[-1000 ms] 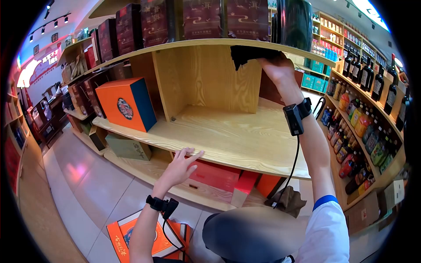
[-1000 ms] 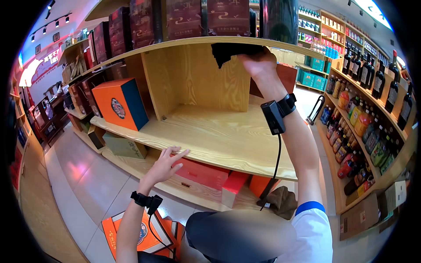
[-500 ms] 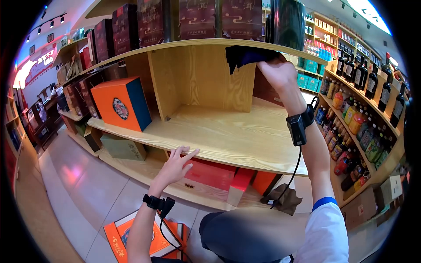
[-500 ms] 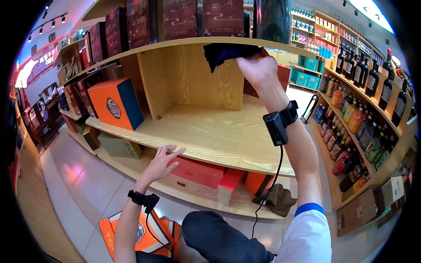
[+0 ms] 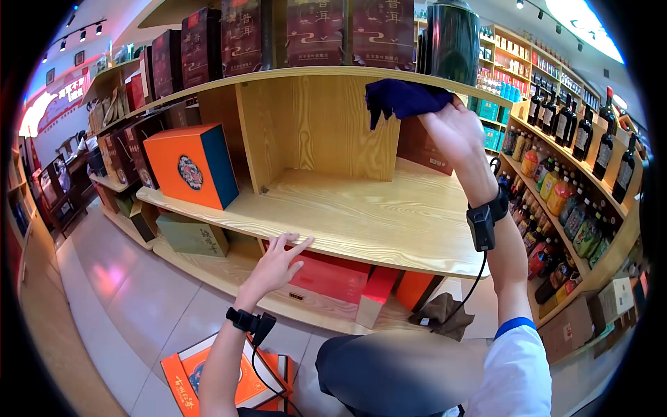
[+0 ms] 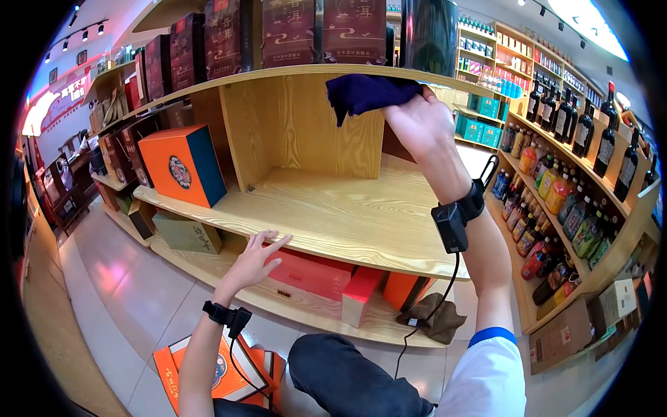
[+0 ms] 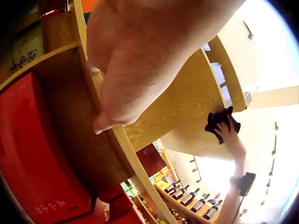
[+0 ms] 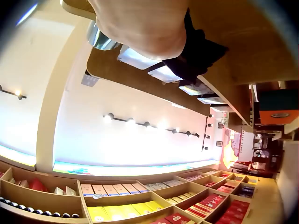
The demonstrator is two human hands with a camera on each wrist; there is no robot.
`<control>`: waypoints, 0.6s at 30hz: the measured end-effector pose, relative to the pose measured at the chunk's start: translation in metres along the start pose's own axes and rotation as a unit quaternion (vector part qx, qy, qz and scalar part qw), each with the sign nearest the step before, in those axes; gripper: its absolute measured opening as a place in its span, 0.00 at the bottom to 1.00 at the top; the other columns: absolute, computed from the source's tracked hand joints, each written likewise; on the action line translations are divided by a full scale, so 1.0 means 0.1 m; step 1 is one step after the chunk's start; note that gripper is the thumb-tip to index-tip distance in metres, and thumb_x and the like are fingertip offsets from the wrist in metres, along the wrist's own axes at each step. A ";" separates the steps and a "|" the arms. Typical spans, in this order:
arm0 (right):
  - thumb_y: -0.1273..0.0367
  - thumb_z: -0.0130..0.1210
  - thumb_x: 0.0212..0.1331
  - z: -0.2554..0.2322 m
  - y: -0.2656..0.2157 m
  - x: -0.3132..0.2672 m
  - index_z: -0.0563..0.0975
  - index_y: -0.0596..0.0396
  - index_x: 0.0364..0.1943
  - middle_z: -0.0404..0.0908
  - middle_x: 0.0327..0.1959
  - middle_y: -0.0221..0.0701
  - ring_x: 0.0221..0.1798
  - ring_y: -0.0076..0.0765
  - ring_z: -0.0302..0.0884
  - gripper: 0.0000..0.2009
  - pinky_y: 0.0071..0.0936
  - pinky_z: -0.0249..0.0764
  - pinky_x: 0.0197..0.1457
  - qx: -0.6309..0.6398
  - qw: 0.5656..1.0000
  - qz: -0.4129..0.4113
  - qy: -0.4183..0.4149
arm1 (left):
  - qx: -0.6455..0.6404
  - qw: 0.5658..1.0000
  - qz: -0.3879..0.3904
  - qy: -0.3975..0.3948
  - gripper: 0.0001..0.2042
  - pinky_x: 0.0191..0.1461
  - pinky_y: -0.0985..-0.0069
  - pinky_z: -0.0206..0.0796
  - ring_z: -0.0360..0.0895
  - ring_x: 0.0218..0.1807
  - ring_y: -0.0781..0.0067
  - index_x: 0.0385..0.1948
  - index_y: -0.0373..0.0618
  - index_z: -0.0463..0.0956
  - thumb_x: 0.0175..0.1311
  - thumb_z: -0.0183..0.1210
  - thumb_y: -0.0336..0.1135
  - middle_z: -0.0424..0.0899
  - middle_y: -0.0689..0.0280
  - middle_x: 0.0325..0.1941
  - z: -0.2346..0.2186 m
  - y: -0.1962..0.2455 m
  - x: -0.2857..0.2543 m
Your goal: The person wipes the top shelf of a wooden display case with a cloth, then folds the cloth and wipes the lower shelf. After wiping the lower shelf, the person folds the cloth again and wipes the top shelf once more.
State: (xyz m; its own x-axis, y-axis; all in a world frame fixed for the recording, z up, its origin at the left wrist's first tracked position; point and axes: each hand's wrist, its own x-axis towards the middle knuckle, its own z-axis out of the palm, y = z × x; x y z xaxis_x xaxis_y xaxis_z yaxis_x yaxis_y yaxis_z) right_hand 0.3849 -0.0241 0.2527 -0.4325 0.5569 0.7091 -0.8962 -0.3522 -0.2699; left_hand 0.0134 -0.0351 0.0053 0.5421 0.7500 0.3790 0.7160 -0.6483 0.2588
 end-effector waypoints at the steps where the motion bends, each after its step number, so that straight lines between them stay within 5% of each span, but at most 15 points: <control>1: 0.65 0.24 0.76 0.30 0.38 0.03 0.59 0.56 0.70 0.57 0.76 0.35 0.78 0.35 0.50 0.23 0.35 0.39 0.83 -0.103 0.983 -0.098 0.117 | -0.001 1.000 0.000 0.001 0.29 0.71 0.59 0.62 0.58 0.71 0.50 0.70 0.67 0.64 0.66 0.59 0.34 0.63 0.57 0.69 0.00 0.00 0.00; 2: 0.67 0.23 0.77 0.45 0.57 0.05 0.58 0.57 0.70 0.56 0.77 0.34 0.79 0.32 0.48 0.22 0.34 0.38 0.83 -0.203 0.932 -0.193 0.230 | -0.001 1.000 -0.002 0.000 0.29 0.72 0.59 0.61 0.58 0.71 0.50 0.70 0.67 0.64 0.66 0.59 0.34 0.63 0.57 0.69 0.00 0.00 -0.01; 3: 0.67 0.23 0.77 0.30 0.42 0.05 0.58 0.57 0.70 0.56 0.77 0.34 0.79 0.32 0.48 0.22 0.34 0.38 0.83 -0.204 0.932 -0.193 0.231 | -0.001 1.000 -0.003 0.001 0.30 0.72 0.59 0.61 0.58 0.71 0.50 0.70 0.67 0.64 0.66 0.59 0.34 0.63 0.57 0.69 0.00 0.00 0.00; 4: 0.67 0.23 0.77 0.03 0.13 0.03 0.59 0.60 0.69 0.56 0.77 0.37 0.79 0.35 0.48 0.22 0.37 0.38 0.84 -0.229 0.972 -0.057 0.004 | -0.003 1.000 -0.003 0.000 0.30 0.72 0.59 0.61 0.58 0.71 0.50 0.70 0.67 0.64 0.66 0.59 0.34 0.63 0.57 0.69 0.01 0.00 0.00; 5: 0.68 0.23 0.77 -0.11 -0.04 0.01 0.60 0.62 0.68 0.56 0.77 0.39 0.79 0.38 0.48 0.22 0.40 0.38 0.84 -0.238 0.942 0.084 -0.223 | -0.002 1.000 -0.004 0.001 0.30 0.72 0.59 0.60 0.59 0.71 0.50 0.70 0.67 0.64 0.66 0.60 0.34 0.63 0.57 0.69 0.01 0.00 0.00; 11: 0.68 0.29 0.75 0.10 0.08 -0.19 0.61 0.73 0.65 0.61 0.72 0.52 0.76 0.52 0.55 0.23 0.47 0.45 0.82 -0.135 0.983 0.039 -0.114 | -0.007 1.000 0.005 0.012 0.30 0.72 0.58 0.60 0.60 0.69 0.48 0.70 0.66 0.65 0.65 0.60 0.33 0.64 0.56 0.68 0.00 0.01 -0.01; 18: 0.68 0.29 0.75 0.15 0.08 -0.33 0.65 0.73 0.62 0.66 0.69 0.53 0.74 0.52 0.59 0.22 0.48 0.48 0.81 -0.179 0.978 0.013 -0.106 | 0.009 1.000 0.005 0.013 0.30 0.72 0.59 0.61 0.61 0.69 0.48 0.69 0.64 0.66 0.63 0.61 0.33 0.65 0.54 0.68 -0.01 0.04 0.00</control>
State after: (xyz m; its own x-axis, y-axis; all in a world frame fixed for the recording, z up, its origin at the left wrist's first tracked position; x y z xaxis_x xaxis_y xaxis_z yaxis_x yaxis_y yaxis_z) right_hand 0.3937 -0.0564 0.2372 -0.4586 0.3698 0.8081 -0.8792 -0.0563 -0.4732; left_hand 0.0158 -0.0382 0.0066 0.5379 0.7401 0.4036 0.7190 -0.6527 0.2387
